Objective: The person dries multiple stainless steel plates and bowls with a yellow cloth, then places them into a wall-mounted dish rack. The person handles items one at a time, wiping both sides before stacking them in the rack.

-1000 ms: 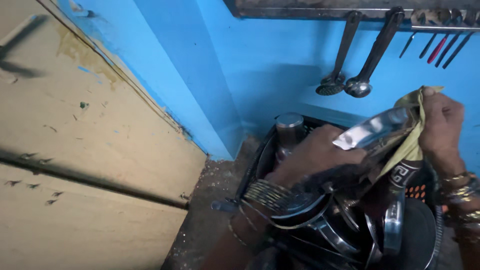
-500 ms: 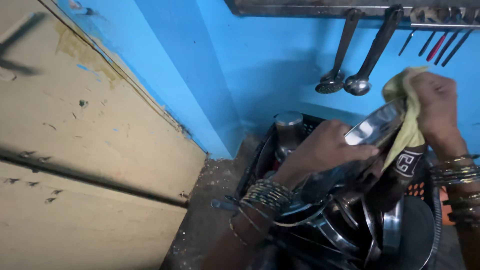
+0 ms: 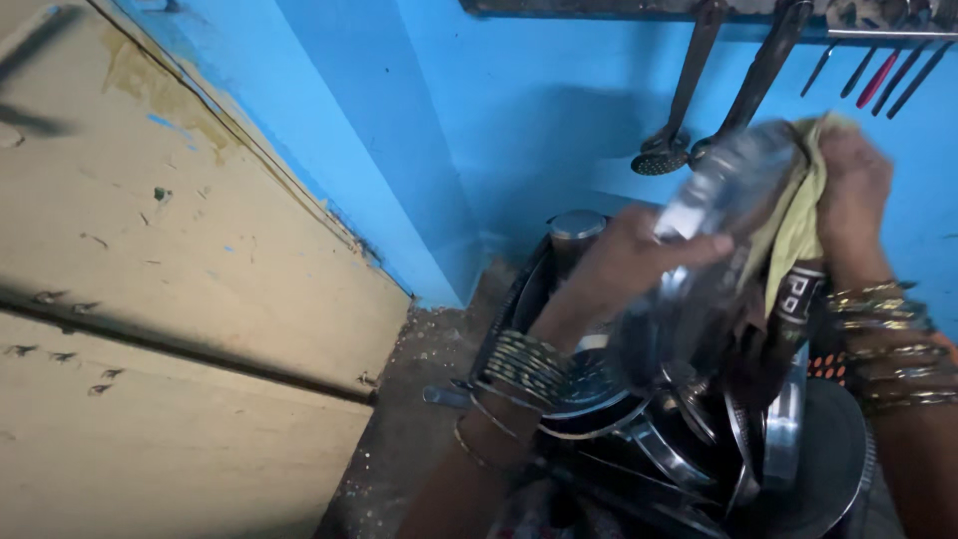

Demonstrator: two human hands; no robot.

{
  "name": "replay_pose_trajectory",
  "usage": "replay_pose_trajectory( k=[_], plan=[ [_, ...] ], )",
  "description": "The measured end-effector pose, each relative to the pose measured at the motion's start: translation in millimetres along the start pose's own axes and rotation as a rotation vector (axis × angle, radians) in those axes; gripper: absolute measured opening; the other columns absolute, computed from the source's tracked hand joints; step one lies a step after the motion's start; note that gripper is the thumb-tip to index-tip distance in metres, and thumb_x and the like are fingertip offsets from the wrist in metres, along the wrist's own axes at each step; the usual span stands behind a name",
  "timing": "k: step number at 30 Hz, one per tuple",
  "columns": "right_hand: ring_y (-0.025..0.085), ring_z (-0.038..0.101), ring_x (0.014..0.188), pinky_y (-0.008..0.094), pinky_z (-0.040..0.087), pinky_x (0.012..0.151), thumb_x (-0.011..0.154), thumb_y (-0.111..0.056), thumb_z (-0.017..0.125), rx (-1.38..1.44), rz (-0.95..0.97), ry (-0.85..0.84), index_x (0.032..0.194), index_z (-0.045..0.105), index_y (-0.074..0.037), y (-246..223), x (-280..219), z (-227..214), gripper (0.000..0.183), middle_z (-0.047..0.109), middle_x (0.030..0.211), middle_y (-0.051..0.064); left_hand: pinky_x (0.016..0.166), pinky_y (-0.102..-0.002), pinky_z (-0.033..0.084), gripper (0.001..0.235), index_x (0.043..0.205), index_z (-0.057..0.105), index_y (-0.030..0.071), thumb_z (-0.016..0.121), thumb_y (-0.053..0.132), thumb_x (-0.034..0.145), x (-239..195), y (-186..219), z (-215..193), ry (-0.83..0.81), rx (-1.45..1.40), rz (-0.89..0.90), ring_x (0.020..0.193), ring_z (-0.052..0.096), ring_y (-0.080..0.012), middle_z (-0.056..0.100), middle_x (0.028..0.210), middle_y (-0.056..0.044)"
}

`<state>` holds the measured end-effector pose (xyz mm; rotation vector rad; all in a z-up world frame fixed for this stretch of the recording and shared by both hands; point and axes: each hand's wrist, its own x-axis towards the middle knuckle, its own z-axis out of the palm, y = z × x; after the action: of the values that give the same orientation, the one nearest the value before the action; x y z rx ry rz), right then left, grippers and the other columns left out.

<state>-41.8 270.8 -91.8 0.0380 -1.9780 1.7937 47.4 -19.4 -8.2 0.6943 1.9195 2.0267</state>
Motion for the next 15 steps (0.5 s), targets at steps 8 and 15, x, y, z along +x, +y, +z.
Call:
replay_pose_trajectory(
  k=[8, 15],
  plan=[
    [0.019, 0.064, 0.081, 0.033, 0.055, 0.069, 0.115, -0.030, 0.054, 0.053, 0.264, 0.075, 0.126, 0.059, 0.003, 55.8, -140.7, 40.7, 0.036, 0.065, 0.101, 0.013, 0.070, -0.025, 0.058, 0.032, 0.098, 0.072, 0.005, 0.069, 0.036, 0.101, -6.8, -23.5, -19.8, 0.266, -0.320, 0.083, 0.079, 0.070, -0.0113, 0.073, 0.091, -0.006],
    [0.024, 0.070, 0.090, 0.035, 0.060, 0.074, 0.108, -0.020, 0.048, -0.344, -0.286, -0.135, 0.132, 0.060, 0.004, -81.7, -189.5, 100.1, 0.037, 0.065, 0.120, 0.021, 0.068, -0.031, 0.060, 0.054, 0.115, 0.067, -0.001, 0.057, 0.052, 0.104, 2.0, -50.6, -24.5, 0.284, -0.662, -0.144, 0.079, 0.070, -0.0175, 0.071, 0.096, -0.011]
  ],
)
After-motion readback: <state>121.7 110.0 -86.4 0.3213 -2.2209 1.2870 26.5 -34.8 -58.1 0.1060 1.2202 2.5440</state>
